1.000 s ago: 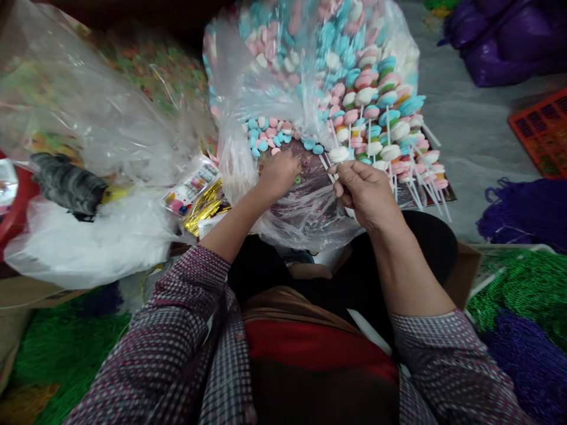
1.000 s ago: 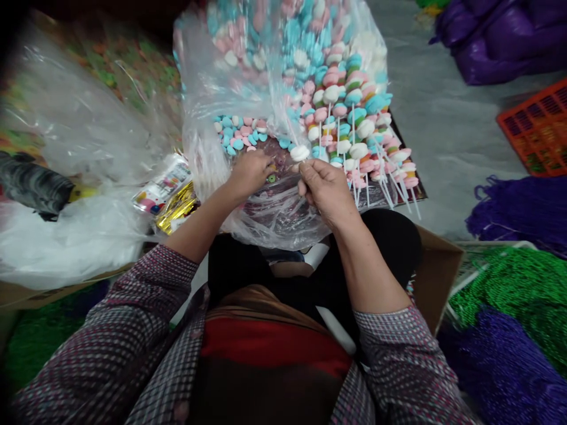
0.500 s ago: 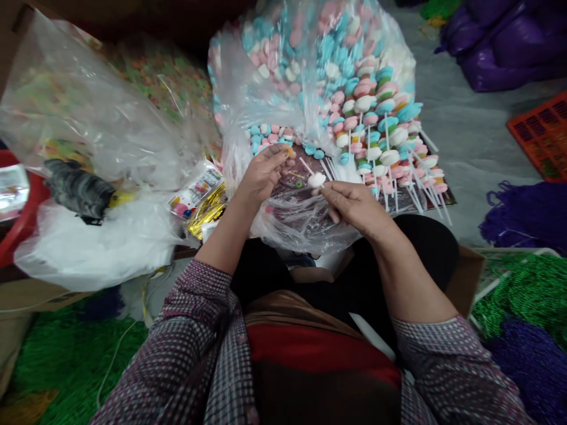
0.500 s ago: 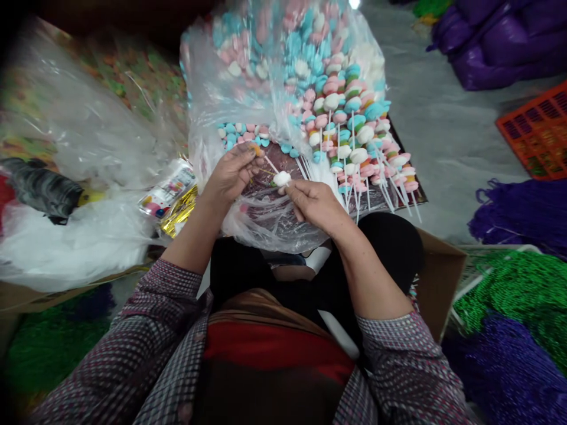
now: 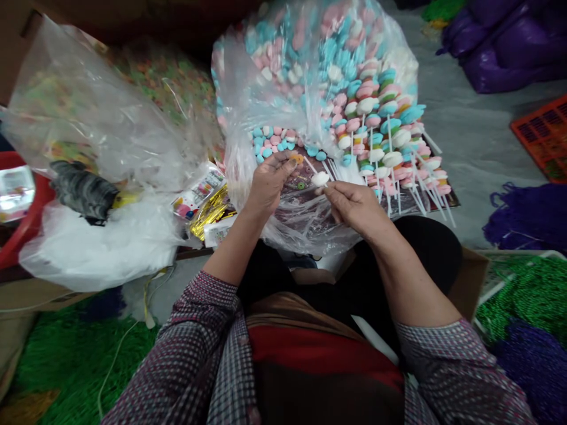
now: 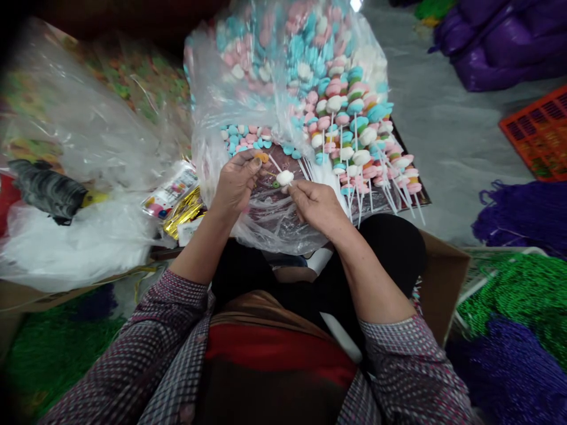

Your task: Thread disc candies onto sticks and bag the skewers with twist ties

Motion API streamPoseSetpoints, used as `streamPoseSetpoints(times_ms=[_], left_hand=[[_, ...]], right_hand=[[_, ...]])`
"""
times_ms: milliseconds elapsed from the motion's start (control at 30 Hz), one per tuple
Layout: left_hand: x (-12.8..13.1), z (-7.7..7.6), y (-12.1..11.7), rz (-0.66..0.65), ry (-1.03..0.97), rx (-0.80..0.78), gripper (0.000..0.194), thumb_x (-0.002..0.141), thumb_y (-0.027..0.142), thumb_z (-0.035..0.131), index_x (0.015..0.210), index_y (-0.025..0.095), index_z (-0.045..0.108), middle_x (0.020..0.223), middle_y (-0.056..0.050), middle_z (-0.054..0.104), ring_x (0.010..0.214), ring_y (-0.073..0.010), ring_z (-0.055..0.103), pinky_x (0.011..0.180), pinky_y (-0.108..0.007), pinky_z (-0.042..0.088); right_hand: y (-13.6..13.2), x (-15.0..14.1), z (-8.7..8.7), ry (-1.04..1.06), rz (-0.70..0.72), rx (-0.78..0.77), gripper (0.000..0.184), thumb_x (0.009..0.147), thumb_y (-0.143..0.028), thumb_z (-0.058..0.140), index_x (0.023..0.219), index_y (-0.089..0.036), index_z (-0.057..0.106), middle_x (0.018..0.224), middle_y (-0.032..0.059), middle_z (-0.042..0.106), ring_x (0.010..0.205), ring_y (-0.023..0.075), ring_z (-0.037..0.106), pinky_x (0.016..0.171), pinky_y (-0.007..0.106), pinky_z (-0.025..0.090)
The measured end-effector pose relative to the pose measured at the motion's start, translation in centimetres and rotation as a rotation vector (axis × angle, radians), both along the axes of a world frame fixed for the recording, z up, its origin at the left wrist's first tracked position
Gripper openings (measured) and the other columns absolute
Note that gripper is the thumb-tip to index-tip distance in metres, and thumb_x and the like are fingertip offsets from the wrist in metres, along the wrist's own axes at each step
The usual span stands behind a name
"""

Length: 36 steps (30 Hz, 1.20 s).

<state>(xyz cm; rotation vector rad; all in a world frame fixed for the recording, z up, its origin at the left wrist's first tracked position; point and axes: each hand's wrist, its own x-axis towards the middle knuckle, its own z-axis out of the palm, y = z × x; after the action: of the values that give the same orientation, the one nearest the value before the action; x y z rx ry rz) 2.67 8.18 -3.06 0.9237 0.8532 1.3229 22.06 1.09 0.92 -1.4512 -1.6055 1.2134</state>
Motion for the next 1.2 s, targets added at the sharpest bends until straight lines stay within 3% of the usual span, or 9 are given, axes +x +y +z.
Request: streamPoseSetpoints(times_ms=[100, 367, 533, 600, 667, 867, 1033, 1200], left_hand=[[0.0, -0.3, 0.1, 0.013, 0.037, 0.003, 0.008, 0.086, 0.020, 0.079, 0.091, 0.021, 0.073, 0.092, 0.001, 0.077, 0.081, -0.0105, 0.072, 0.079, -0.025, 0.058], [0.4, -1.3, -0.1, 0.078, 0.211, 0.079, 0.011, 0.088, 0.025, 0.075, 0.098, 0.023, 0.072, 0.101, -0.001, 0.079, 0.087, -0.0116, 0.072, 0.085, -0.027, 0.059], [0.2, -1.4, -0.6, 0.164, 0.549, 0.468, 0.012, 0.092, 0.036, 0.073, 0.098, 0.026, 0.075, 0.106, -0.003, 0.077, 0.106, -0.0174, 0.071, 0.100, -0.036, 0.055], [0.3, -1.4, -0.8, 0.176, 0.583, 0.547, 0.015, 0.094, 0.040, 0.071, 0.099, 0.027, 0.076, 0.106, -0.003, 0.076, 0.108, -0.0185, 0.070, 0.101, -0.037, 0.054], [0.6, -1.4, -1.0, 0.146, 0.509, 0.502, 0.019, 0.092, 0.044, 0.073, 0.098, 0.026, 0.075, 0.107, -0.004, 0.076, 0.107, -0.0187, 0.071, 0.099, -0.037, 0.055], [0.9, -1.1, -1.3, -0.032, 0.121, 0.123, 0.023, 0.094, 0.043, 0.070, 0.108, 0.025, 0.072, 0.100, -0.003, 0.076, 0.095, -0.0169, 0.074, 0.092, -0.037, 0.060], [0.9, 0.0, -1.0, 0.010, 0.041, -0.064, 0.020, 0.095, 0.035, 0.071, 0.111, 0.024, 0.072, 0.103, -0.002, 0.077, 0.094, -0.0141, 0.074, 0.089, -0.032, 0.061], [1.7, 0.4, -1.2, 0.031, 0.019, -0.100, 0.020, 0.093, 0.034, 0.075, 0.110, 0.024, 0.074, 0.107, -0.002, 0.079, 0.097, -0.0152, 0.074, 0.086, -0.029, 0.060]], right_hand=[[-0.1, 0.0, 0.1, 0.035, -0.008, 0.001, 0.038, 0.095, -0.052, 0.055, 0.093, -0.018, 0.071, 0.045, -0.0065, 0.045, 0.043, 0.0111, 0.039, 0.052, 0.027, 0.031], [-0.2, -0.5, 0.2, -0.073, 0.022, 0.076, 0.034, 0.096, -0.042, 0.053, 0.070, -0.020, 0.059, 0.050, -0.0038, 0.047, 0.052, 0.0118, 0.045, 0.056, 0.027, 0.032], [-0.3, -1.2, -0.5, -0.025, -0.025, 0.034, 0.029, 0.097, -0.040, 0.053, 0.085, -0.020, 0.069, 0.047, -0.0053, 0.047, 0.047, 0.0124, 0.046, 0.055, 0.027, 0.034], [-0.3, -1.6, -0.8, 0.015, -0.056, 0.021, 0.032, 0.098, -0.045, 0.054, 0.089, -0.020, 0.071, 0.047, -0.0053, 0.047, 0.047, 0.0127, 0.045, 0.053, 0.027, 0.033], [-0.2, -1.8, -1.1, 0.064, -0.089, 0.015, 0.036, 0.098, -0.052, 0.057, 0.089, -0.020, 0.070, 0.048, -0.0052, 0.047, 0.047, 0.0123, 0.044, 0.051, 0.027, 0.032], [-0.2, -1.4, -1.1, 0.239, -0.083, -0.091, 0.048, 0.091, -0.068, 0.063, 0.093, -0.020, 0.067, 0.047, -0.0078, 0.045, 0.041, 0.0093, 0.033, 0.045, 0.025, 0.025], [-0.5, -1.0, -1.0, 0.196, -0.017, -0.067, 0.054, 0.088, -0.073, 0.063, 0.090, -0.019, 0.069, 0.047, -0.0074, 0.044, 0.043, 0.0091, 0.034, 0.047, 0.025, 0.025], [-0.5, -1.2, -1.5, 0.088, -0.021, -0.012, 0.048, 0.096, -0.065, 0.057, 0.093, -0.019, 0.072, 0.048, -0.0063, 0.046, 0.045, 0.0107, 0.041, 0.050, 0.026, 0.030]])
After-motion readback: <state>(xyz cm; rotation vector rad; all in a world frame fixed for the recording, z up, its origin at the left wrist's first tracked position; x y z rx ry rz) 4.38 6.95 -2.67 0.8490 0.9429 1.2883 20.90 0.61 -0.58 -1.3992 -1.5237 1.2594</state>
